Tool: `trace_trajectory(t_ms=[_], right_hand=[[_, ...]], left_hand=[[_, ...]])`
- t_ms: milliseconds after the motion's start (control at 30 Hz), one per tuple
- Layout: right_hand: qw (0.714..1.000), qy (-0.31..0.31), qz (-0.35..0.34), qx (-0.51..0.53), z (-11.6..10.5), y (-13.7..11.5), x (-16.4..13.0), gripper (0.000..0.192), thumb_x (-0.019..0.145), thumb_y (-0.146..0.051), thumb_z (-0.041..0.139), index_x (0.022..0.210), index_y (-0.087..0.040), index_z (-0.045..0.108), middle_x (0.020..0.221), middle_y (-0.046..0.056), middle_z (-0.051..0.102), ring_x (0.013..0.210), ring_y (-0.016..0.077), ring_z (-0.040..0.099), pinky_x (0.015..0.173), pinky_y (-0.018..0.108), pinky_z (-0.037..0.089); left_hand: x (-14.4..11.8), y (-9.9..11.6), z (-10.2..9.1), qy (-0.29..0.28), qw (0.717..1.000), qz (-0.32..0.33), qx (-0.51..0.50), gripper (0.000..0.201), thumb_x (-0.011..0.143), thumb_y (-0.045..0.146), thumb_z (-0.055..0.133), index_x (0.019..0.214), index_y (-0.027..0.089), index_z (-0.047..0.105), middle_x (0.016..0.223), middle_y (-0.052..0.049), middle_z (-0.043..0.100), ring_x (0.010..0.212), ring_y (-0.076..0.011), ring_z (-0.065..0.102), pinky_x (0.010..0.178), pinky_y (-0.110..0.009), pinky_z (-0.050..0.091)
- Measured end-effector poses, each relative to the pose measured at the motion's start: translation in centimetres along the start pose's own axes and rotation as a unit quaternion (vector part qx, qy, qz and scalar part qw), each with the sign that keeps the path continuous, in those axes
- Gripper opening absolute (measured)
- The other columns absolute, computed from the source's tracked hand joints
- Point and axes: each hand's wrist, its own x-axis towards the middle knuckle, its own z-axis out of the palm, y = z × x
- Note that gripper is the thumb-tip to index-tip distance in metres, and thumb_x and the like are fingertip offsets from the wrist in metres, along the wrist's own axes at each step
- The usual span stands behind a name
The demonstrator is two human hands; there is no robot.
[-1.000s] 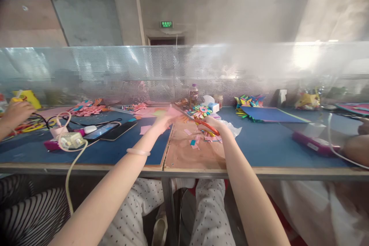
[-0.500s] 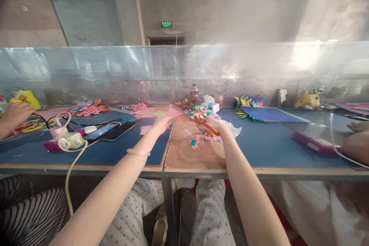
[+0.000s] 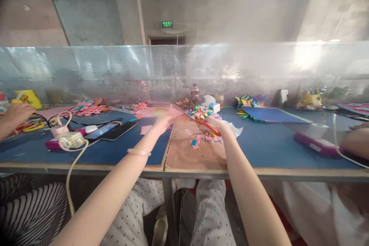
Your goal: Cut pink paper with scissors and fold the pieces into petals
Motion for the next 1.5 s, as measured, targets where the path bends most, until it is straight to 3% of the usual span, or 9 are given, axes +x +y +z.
trace_trajectory(t_ms=[633,933,1500], right_hand=[[0.999,-0.016,-0.007,0.037,0.2,0.5,0.2,0.009,0.068,-0.026,0.056,0.073,-0.019,0.058,0.054,0.0,0.056,0.043,0.0115,0.05,0.038,0.02,0.037],[1.0,-0.004,-0.01,0.005,0.2,0.5,0.2,0.014,0.068,-0.028,0.056,0.073,-0.016,0.059,0.053,-0.001,0.054,0.043,0.0094,0.048,0.038,0.019,0.035],[0.999,-0.009,-0.031,-0.002,0.2,1.1,0.6,0.015,0.068,-0.029,0.056,0.073,-0.015,0.059,0.055,0.0,0.055,0.043,0.0099,0.049,0.038,0.02,0.035]], left_hand=[[-0.1,0.0,0.0,-0.01,1.0,-0.002,0.014,0.009,0.064,0.007,0.064,0.073,0.01,0.066,0.084,-0.014,0.07,0.08,-0.0219,0.067,0.066,-0.025,0.054],[-0.3,0.2,0.2,0.011,1.0,-0.004,0.027,0.006,0.064,0.007,0.064,0.07,0.01,0.066,0.083,-0.014,0.07,0.08,-0.0229,0.067,0.059,-0.022,0.053],[-0.2,-0.1,0.0,0.019,1.0,0.017,0.013,0.006,0.061,0.004,0.066,0.063,0.009,0.065,0.069,-0.01,0.07,0.074,-0.0222,0.067,0.069,-0.028,0.054]])
